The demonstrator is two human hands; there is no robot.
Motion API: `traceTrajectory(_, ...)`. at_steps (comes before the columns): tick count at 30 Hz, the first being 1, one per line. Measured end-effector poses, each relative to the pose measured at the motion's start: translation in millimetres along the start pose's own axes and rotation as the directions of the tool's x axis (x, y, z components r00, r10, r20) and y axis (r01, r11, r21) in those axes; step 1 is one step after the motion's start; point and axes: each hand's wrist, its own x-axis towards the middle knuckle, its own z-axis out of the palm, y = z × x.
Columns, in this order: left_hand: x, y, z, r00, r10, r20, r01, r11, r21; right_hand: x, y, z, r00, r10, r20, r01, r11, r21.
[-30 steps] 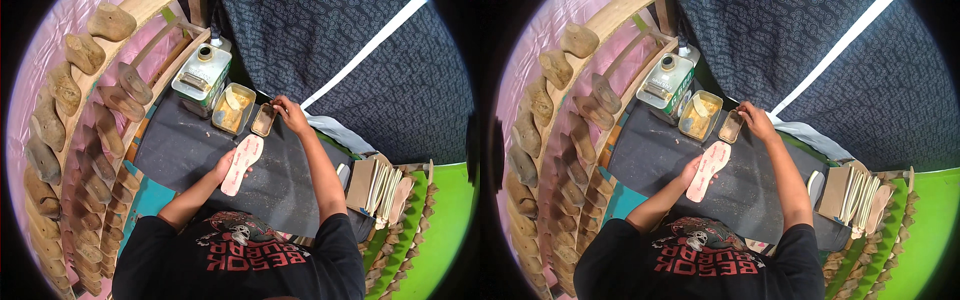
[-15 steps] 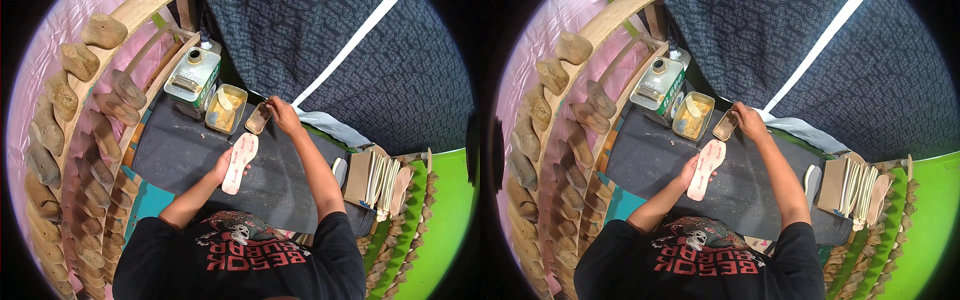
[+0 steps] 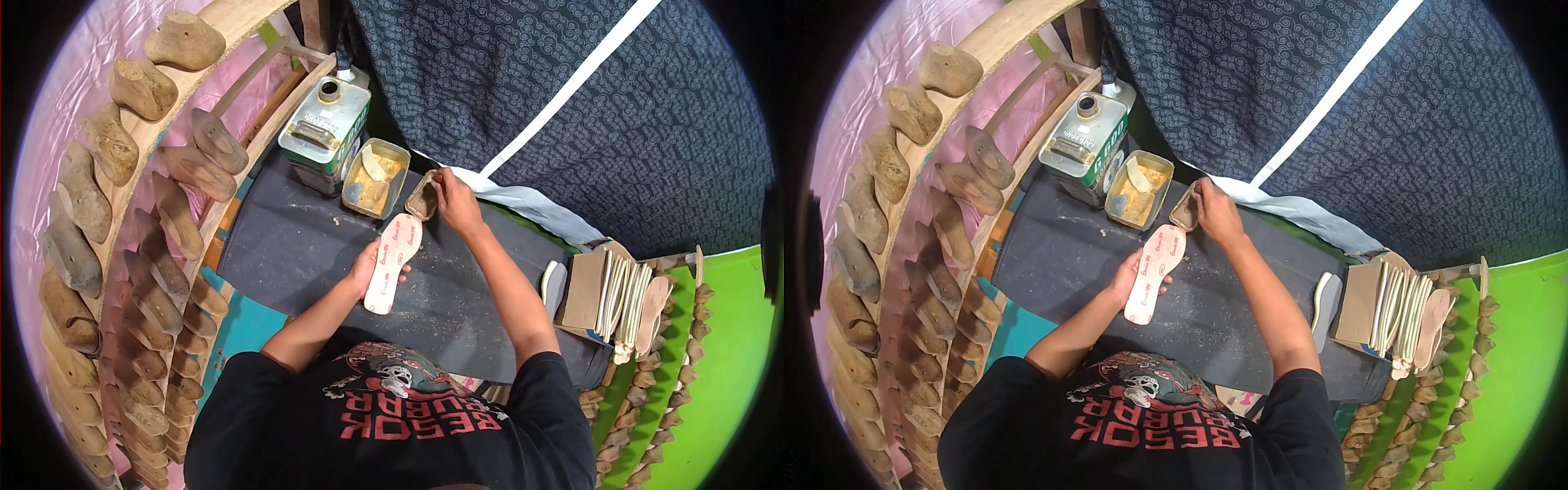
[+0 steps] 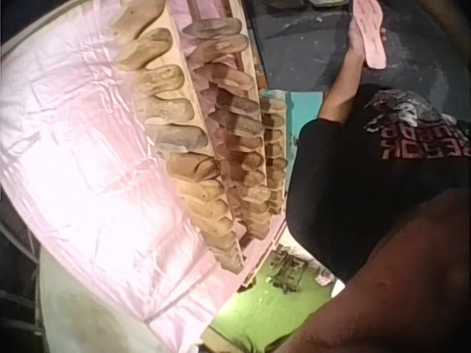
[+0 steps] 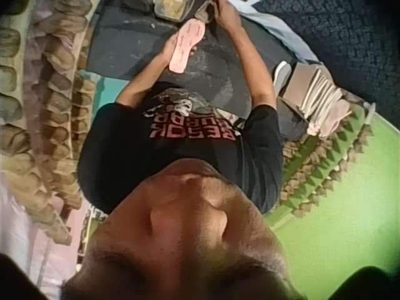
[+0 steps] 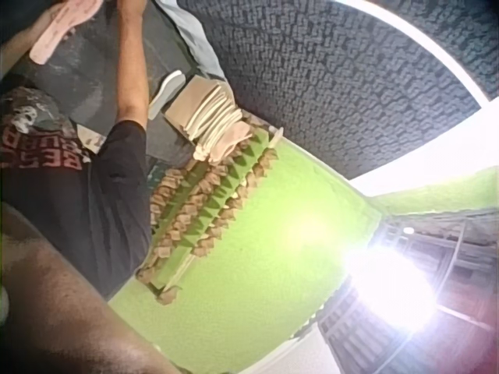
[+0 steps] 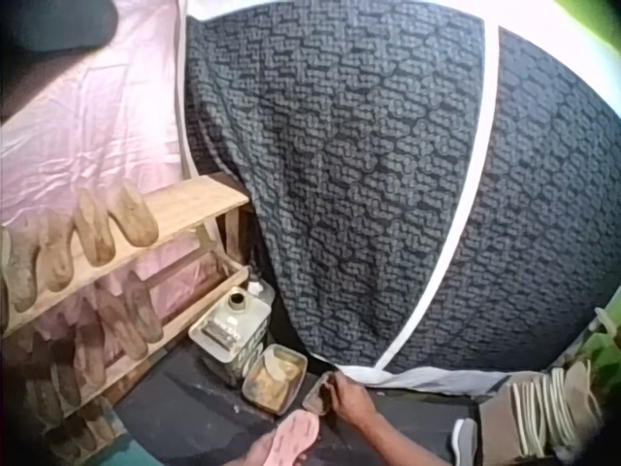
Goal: The person applies glue onto shoe insoles using a brush and places the insoles into a basket.
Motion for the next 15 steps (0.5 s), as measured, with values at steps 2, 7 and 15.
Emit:
traceTrajectory(2,1,-1,-5,1.0,0.005,0.015,-0.005,1.0,-0.025,-5,-10,3,1.0,-0.011,0.013,0.011,1.0,0.008)
traceTrajectory(7,1,-1,-6,1.0,-0.006,0.019,0.007,1.0,-0.015,4,-17,-3,1.0,-0.011,0.0,0.011,1.0,0.007)
traceTrajectory(15,7,-6,-10,0.999,-0.016,0.044,0.018,0.998,-0.052,-13,-17,9,1.0,0.001,-0.014,-0.001,1.0,-0.027)
